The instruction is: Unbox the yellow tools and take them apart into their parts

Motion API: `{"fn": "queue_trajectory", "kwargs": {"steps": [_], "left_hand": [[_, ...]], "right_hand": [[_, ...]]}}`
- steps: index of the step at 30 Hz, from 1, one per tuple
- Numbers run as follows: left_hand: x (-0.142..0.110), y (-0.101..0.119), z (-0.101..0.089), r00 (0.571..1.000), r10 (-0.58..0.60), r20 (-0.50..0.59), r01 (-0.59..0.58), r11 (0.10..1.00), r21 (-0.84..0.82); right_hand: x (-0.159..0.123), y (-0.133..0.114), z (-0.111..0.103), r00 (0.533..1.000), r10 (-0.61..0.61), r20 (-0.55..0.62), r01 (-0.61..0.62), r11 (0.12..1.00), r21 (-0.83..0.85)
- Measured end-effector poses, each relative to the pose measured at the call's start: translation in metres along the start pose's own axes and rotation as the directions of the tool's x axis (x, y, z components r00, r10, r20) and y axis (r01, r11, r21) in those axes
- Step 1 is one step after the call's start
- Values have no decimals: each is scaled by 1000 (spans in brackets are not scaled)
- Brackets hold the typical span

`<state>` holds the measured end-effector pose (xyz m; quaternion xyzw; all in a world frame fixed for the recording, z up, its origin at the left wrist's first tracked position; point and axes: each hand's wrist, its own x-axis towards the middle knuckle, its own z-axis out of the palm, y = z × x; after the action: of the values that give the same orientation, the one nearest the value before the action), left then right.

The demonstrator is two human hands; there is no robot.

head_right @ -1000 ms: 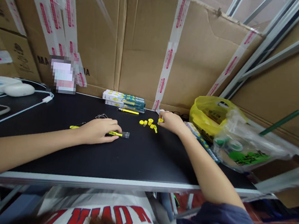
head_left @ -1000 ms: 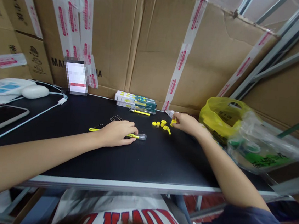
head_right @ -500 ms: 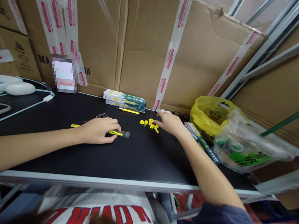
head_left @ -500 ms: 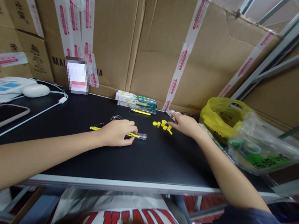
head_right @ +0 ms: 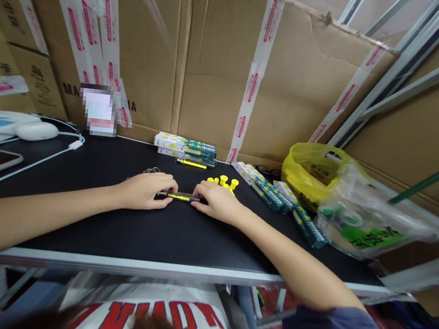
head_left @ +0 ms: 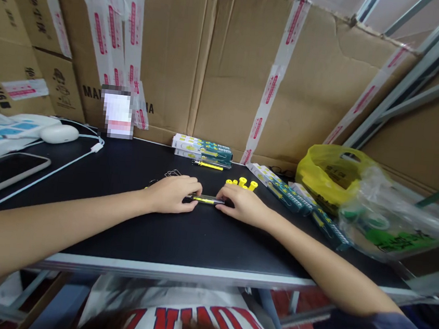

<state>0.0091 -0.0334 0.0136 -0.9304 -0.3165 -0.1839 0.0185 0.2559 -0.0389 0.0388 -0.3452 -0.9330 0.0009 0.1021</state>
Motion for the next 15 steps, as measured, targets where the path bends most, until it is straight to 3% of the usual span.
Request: {"fn": "queue_trajectory", "kwargs": {"steps": [7, 15], "left_hand": [[-14, -23, -5, 999, 1, 38, 0, 1000, -31], [-16, -26, -7, 996, 67, 66, -63, 996, -64]], "right_hand": [[-1, 10, -6, 999, -3, 47, 3, 1000, 3], [0, 5, 3, 999, -34, 13, 33, 997, 63]]}}
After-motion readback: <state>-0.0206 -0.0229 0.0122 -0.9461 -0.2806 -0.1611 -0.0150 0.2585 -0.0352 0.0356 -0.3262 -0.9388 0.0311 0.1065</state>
